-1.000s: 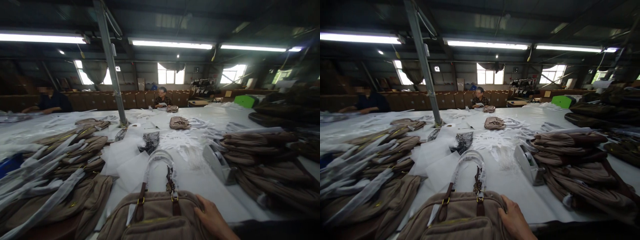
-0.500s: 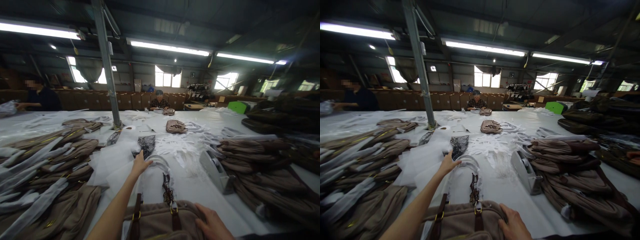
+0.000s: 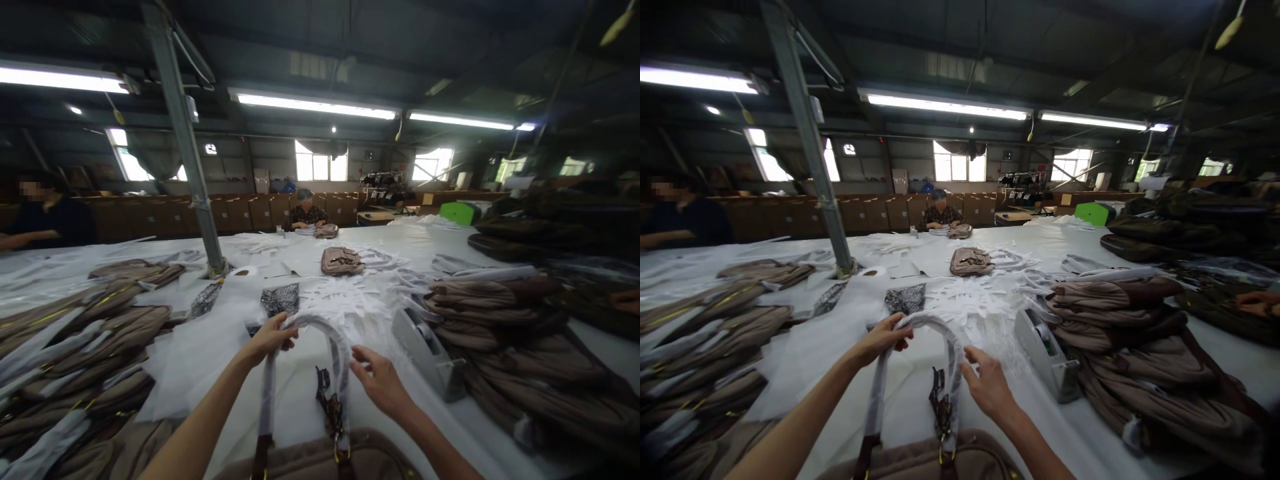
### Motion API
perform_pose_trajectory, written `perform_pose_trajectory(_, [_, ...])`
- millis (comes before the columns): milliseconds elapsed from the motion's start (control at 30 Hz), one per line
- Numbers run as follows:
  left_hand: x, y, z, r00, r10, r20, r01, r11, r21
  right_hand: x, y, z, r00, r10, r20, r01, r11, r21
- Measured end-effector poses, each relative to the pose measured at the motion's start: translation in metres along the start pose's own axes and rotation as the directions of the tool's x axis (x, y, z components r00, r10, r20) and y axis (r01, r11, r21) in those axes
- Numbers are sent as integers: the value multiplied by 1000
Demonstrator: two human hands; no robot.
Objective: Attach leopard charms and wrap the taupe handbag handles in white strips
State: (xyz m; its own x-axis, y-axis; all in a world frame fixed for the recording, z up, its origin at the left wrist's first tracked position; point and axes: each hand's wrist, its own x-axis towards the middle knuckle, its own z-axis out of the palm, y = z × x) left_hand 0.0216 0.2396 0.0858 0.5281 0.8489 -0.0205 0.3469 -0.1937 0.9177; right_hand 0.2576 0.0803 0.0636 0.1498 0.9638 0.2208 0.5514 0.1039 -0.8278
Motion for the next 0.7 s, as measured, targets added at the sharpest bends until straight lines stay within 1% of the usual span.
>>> perform_pose_trajectory(67, [-12, 21, -3, 997, 52, 56, -48, 996, -81, 22, -15, 9, 998, -50, -39, 48, 998, -42])
perform_pose_trajectory(167, [-29, 47, -4, 988, 111, 107, -93, 983, -157, 42, -32, 19, 996, -61, -67, 53, 992, -110])
perform_pose_trajectory(267, [-43, 58, -3, 976, 140, 165, -102, 970, -219, 48, -43, 22, 992, -90, -83, 82, 992, -94])
perform_pose_trajectory(367, [-55, 48, -2, 974, 109, 200, -62, 972, -229, 47, -45, 15, 985, -103, -137, 93, 993, -72])
perform_pose_trajectory(500, [-64, 21, -1, 980, 27, 198, -7, 995, -102, 41, -32, 4, 975, -102, -196, 93, 994, -53])
perform_pose_trajectory(600, [-65, 12, -1, 975, 29, 221, -10, 996, -88, 38, -24, 1, 983, -79, -165, 77, 997, -18])
perform_pose_trajectory(700, [-65, 15, -6, 961, 20, 275, 4, 996, -87, 36, -25, -1, 992, -88, -89, 90, 996, 21])
